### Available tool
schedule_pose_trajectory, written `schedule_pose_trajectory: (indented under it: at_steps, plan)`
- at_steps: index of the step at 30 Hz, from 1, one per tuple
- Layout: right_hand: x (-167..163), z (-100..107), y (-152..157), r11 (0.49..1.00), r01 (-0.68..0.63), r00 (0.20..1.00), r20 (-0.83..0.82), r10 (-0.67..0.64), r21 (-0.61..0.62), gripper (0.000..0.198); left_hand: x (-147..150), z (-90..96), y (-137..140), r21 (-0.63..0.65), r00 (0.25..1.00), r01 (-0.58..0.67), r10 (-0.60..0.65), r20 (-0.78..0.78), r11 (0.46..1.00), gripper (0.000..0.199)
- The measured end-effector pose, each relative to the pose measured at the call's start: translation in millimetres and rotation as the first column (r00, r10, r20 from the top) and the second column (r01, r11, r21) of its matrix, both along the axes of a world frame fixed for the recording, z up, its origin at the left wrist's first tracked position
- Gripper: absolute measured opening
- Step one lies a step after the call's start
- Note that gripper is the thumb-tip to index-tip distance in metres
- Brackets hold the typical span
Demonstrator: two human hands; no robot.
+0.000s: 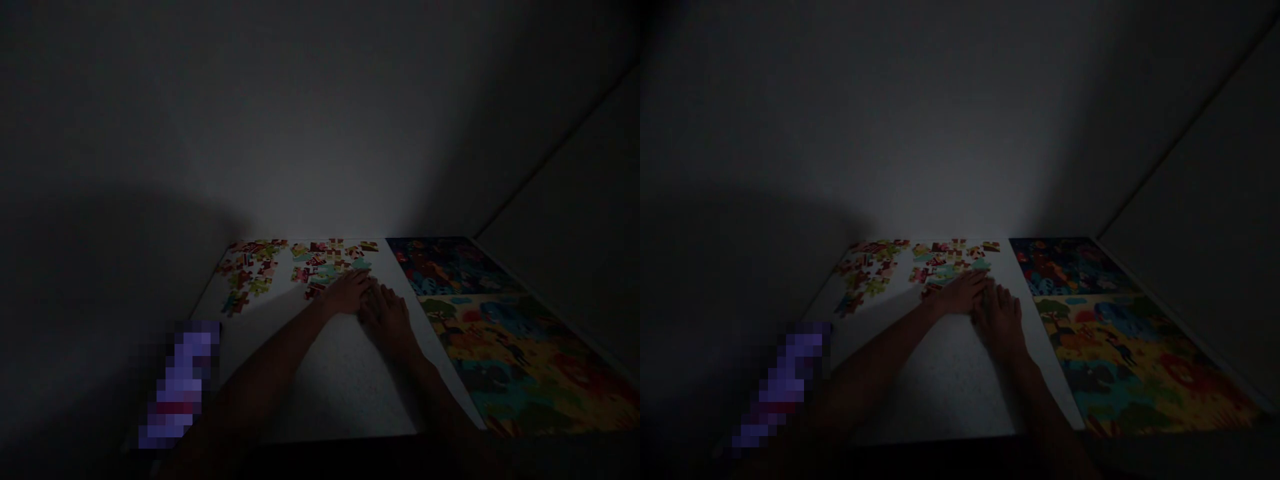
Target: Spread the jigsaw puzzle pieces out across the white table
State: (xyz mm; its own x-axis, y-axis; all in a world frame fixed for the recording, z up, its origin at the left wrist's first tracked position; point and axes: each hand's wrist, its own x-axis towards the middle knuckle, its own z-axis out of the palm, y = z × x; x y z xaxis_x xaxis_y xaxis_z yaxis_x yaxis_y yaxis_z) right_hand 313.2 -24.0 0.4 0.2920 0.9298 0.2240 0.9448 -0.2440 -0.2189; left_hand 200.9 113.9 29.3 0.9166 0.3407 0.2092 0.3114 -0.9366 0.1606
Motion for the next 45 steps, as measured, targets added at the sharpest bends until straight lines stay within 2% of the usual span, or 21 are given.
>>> schedule_pose_trajectory:
  at_steps: [2, 4, 7, 9, 13, 15, 17, 19, 22, 25, 29, 33, 35, 38, 40, 43, 45]
  plan:
    - [-6.3, 2.6, 0.7, 0.998, 0.014, 0.999, 0.050, -0.012, -0.055, 0.069, -3.9, 0.2, 18.8, -0.021, 0.997, -0.078, 0.078, 0.006, 0.997, 0.043]
    - [-6.8, 8.6, 9.0, 0.995, 0.039, 0.997, 0.071, -0.033, -0.090, 0.067, -18.0, -1.3, 35.4, -0.046, 0.978, -0.206, 0.206, 0.006, 0.978, 0.045]
    - [2.1, 20.5, 32.1, 0.982, 0.160, 0.986, 0.063, -0.154, -0.099, 0.062, -49.8, -7.0, 47.2, -0.074, 0.940, -0.340, 0.340, -0.007, 0.938, 0.046]
    - [10.5, 28.1, 51.5, 0.968, 0.235, 0.972, 0.038, -0.232, -0.093, 0.059, -70.7, -11.4, 42.5, -0.082, 0.923, -0.384, 0.384, -0.017, 0.920, 0.048]
    - [18.1, 37.6, 90.0, 0.936, 0.340, 0.938, -0.030, -0.344, -0.093, 0.054, -98.6, -17.0, 14.2, -0.074, 0.893, -0.450, 0.449, -0.032, 0.890, 0.054]
    - [15.3, 39.0, 104.1, 0.949, 0.299, 0.949, -0.071, -0.306, -0.097, 0.054, -105.2, -16.5, 5.8, -0.062, 0.867, -0.499, 0.498, -0.034, 0.864, 0.057]
    - [10.2, 39.3, 111.4, 0.986, 0.137, 0.984, -0.105, -0.147, -0.093, 0.053, -107.3, -13.0, 10.3, -0.061, 0.825, -0.566, 0.565, -0.034, 0.822, 0.059]
    - [4.9, 39.8, 110.8, 0.997, -0.005, 0.993, -0.121, -0.004, -0.075, 0.052, -104.9, -7.7, 27.6, -0.076, 0.777, -0.630, 0.629, -0.035, 0.773, 0.059]
    - [-2.4, 40.4, 97.8, 0.999, -0.024, 0.994, -0.108, 0.022, -0.024, 0.051, -91.6, -1.7, 60.8, -0.095, 0.751, -0.660, 0.660, -0.040, 0.745, 0.057]
    - [-9.7, 36.9, 80.0, 0.997, -0.046, 0.997, -0.071, 0.042, -0.060, 0.056, -66.6, -3.3, 74.7, -0.100, 0.788, -0.615, 0.614, -0.039, 0.782, 0.054]
    - [-16.6, 28.5, 68.1, 0.985, -0.018, 1.000, -0.008, 0.017, -0.169, 0.074, -27.5, -10.9, 56.2, -0.093, 0.884, -0.467, 0.467, -0.028, 0.879, 0.049]
    - [-15.2, 28.5, 68.8, 0.981, 0.070, 0.997, 0.027, -0.067, -0.182, 0.069, -10.4, -9.0, 44.0, -0.077, 0.952, -0.305, 0.305, -0.012, 0.949, 0.043]
    - [-10.4, 31.2, 68.6, 0.979, 0.087, 0.996, 0.025, -0.084, -0.184, 0.065, -17.4, -4.2, 46.2, -0.069, 0.957, -0.290, 0.291, -0.004, 0.954, 0.044]
    - [1.4, 34.9, 68.0, 0.973, 0.141, 0.990, 0.013, -0.141, -0.180, 0.062, -45.3, 0.5, 43.4, -0.058, 0.925, -0.379, 0.380, 0.007, 0.923, 0.049]
    - [9.4, 36.0, 70.1, 0.963, 0.207, 0.978, 0.010, -0.208, -0.170, 0.060, -69.5, -1.5, 30.5, -0.059, 0.898, -0.440, 0.441, -0.009, 0.896, 0.049]
    - [15.3, 36.2, 78.8, 0.947, 0.286, 0.958, 0.007, -0.288, -0.148, 0.060, -102.5, -11.7, -0.3, -0.051, 0.907, -0.422, 0.421, -0.034, 0.905, 0.047]
    - [14.0, 36.3, 86.0, 0.967, 0.205, 0.978, -0.009, -0.208, -0.148, 0.062, -116.2, -19.5, -18.2, -0.011, 0.913, -0.407, 0.406, -0.020, 0.913, 0.050]
